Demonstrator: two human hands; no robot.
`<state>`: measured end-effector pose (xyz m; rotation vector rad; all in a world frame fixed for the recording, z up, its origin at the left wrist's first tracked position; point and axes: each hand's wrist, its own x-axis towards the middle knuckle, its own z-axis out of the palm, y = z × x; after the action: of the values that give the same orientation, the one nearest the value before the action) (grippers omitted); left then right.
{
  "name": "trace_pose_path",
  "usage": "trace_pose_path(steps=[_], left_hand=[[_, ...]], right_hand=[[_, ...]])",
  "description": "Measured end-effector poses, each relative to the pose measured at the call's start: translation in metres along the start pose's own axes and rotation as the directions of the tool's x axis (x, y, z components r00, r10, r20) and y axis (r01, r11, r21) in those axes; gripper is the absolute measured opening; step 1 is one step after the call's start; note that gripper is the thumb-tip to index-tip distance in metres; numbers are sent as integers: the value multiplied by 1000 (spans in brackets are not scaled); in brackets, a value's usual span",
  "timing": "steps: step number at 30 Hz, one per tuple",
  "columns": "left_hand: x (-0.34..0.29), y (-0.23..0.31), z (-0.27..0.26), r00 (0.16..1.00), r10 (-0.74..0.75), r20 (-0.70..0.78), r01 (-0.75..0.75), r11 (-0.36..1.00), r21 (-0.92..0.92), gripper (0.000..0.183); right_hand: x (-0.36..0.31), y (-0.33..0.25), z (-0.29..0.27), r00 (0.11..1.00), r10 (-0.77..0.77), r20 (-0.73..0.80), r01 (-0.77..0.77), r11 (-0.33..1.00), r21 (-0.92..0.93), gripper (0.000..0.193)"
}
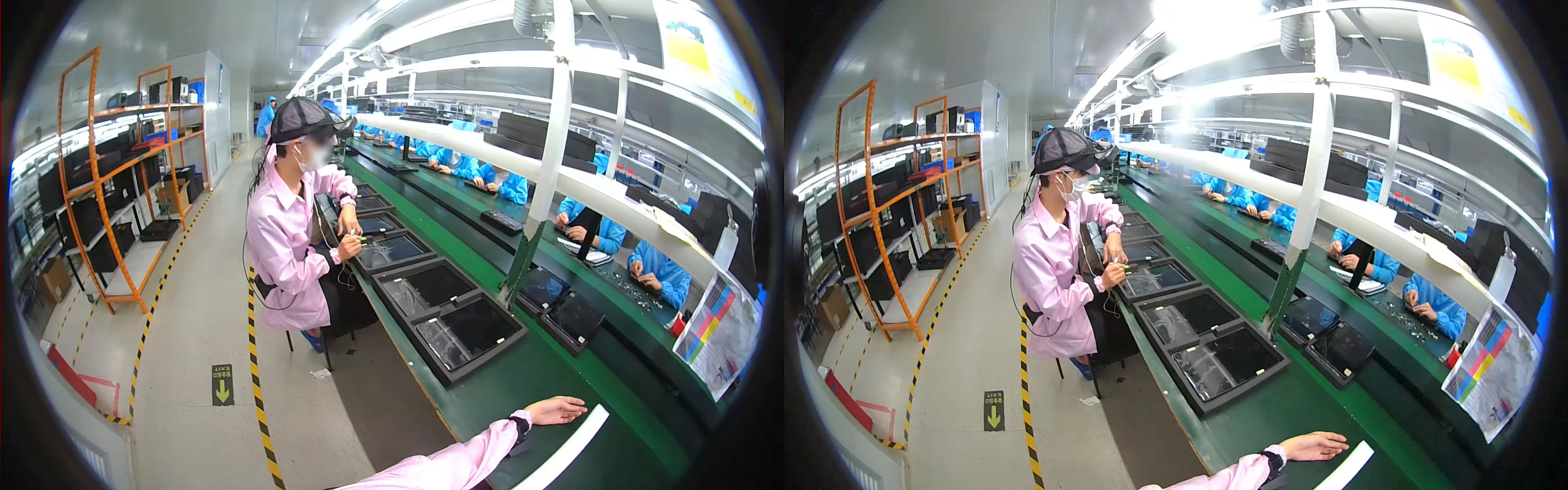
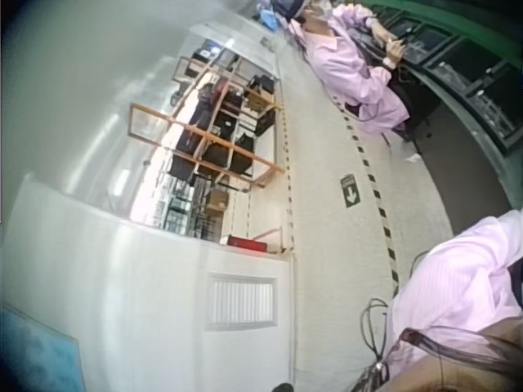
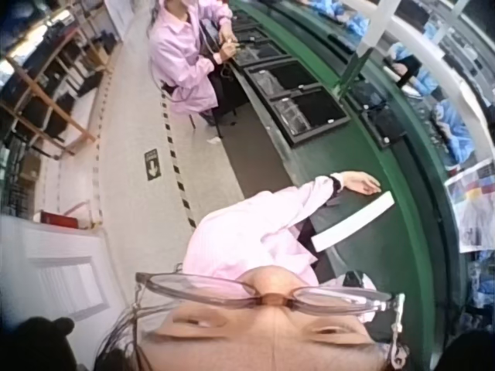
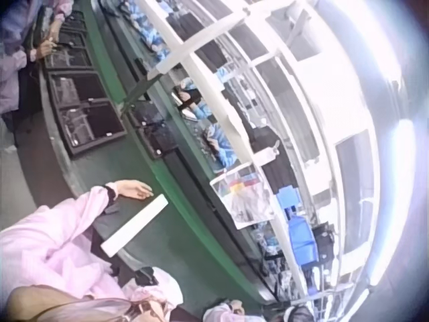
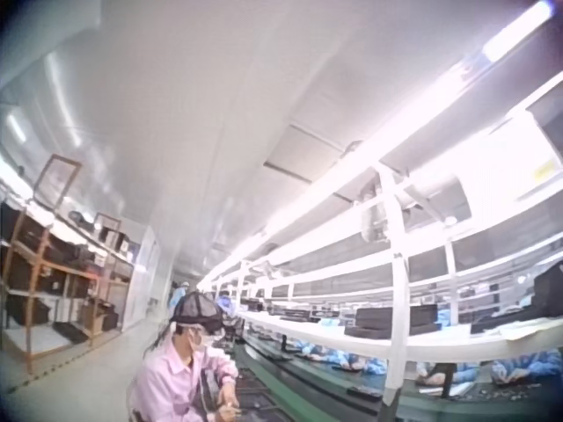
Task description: Performing functional and screen quality testing on multiple tablet devices at an assembly line workstation.
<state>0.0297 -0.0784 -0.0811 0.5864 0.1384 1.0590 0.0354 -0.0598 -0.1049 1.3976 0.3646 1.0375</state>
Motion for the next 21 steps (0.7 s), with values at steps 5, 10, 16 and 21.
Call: trace_pose_path(steps=[5,10,16,21], left_hand=[[1,1,1,999,-35,-22,35,999,-13,32],[0,3,1,999,-44,2,44,999,-10,36],[-4,8,6,999,-39,-25,39,999,-1,33],[-1,10,10,999,23,-24,-22,1000,14,30]], right_hand=[[3,10,7,995,-16,-96,31,987,155,21],[15,15,9,625,752,210,-758,521,392,17],[8,7,5,995,-10,-98,26,986,167,20],[19,-2,15,873,479,90,-486,871,71,21]])
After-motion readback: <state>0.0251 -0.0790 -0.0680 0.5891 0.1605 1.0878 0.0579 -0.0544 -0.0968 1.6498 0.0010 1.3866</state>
